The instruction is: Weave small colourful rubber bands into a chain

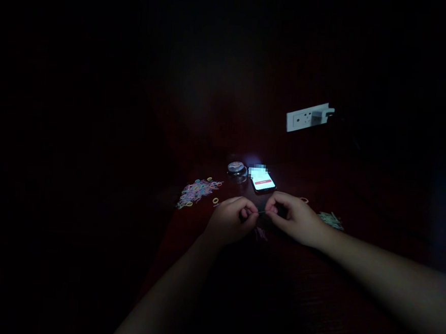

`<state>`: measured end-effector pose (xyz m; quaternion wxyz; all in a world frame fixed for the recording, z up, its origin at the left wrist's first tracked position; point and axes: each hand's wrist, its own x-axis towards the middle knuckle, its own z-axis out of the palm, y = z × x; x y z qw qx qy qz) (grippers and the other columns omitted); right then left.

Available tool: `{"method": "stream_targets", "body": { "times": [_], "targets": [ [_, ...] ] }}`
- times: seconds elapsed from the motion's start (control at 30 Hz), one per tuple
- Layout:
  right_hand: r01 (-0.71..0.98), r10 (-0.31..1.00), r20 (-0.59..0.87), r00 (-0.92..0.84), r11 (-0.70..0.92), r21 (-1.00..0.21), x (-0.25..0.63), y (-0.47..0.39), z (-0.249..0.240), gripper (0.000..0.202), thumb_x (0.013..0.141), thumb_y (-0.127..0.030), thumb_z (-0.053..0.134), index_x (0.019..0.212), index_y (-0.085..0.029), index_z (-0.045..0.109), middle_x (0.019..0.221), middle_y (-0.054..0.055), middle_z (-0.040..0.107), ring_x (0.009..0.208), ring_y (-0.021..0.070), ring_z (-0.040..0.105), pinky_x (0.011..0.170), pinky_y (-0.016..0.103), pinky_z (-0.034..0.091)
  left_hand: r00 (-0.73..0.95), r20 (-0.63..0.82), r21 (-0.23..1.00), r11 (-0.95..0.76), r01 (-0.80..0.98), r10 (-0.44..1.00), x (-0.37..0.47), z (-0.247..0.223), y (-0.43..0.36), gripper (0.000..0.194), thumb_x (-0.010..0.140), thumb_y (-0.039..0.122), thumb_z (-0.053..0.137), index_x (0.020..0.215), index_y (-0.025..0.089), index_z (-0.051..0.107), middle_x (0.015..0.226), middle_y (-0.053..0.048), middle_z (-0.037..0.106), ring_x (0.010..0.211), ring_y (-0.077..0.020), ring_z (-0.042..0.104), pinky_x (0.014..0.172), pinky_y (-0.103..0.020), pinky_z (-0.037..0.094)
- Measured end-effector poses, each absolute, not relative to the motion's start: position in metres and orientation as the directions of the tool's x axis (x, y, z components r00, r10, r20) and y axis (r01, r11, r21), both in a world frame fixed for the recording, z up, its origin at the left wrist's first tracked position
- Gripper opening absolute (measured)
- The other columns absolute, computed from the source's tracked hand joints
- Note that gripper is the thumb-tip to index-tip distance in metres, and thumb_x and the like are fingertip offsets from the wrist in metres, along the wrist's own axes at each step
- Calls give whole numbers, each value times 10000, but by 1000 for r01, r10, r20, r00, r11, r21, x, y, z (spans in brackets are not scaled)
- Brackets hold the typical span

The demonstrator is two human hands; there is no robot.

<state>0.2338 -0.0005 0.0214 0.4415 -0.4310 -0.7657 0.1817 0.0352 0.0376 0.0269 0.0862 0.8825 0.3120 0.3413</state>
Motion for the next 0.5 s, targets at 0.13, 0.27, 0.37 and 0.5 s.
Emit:
{"method": "stream_targets", "body": {
  "times": [0.13,0.27,0.37,0.5],
  "targets": [
    [477,828,511,-231,555,-682,233,0,20,67,777,-165,590,842,-181,589,756,8,563,709,148,540,645,279,457,598,538,363,-803,473,595,35,27,38,42,800,221,604,798,200,640,691,13,589,640,-117,541,585,-243,411],
    [467,812,514,-277,581,-666,232,0,20,117,776,-176,606,892,-176,604,790,15,566,742,154,541,670,287,464,605,541,365,-811,457,584,35,28,37,29,799,214,611,797,199,635,697,19,592,643,-113,540,592,-241,411],
    [459,804,519,-290,592,-662,232,-1,19,127,769,-173,624,895,-177,608,797,14,564,752,154,540,682,288,464,599,548,364,-812,457,583,35,28,37,26,800,211,617,795,194,637,694,19,591,640,-109,539,600,-236,412],
    [448,807,514,-293,590,-672,232,0,19,130,756,-184,657,877,-179,609,788,9,564,747,154,539,676,287,460,590,557,365,-811,457,584,35,27,38,31,800,221,628,796,192,638,695,17,595,638,-105,538,591,-230,407]
  ]
}}
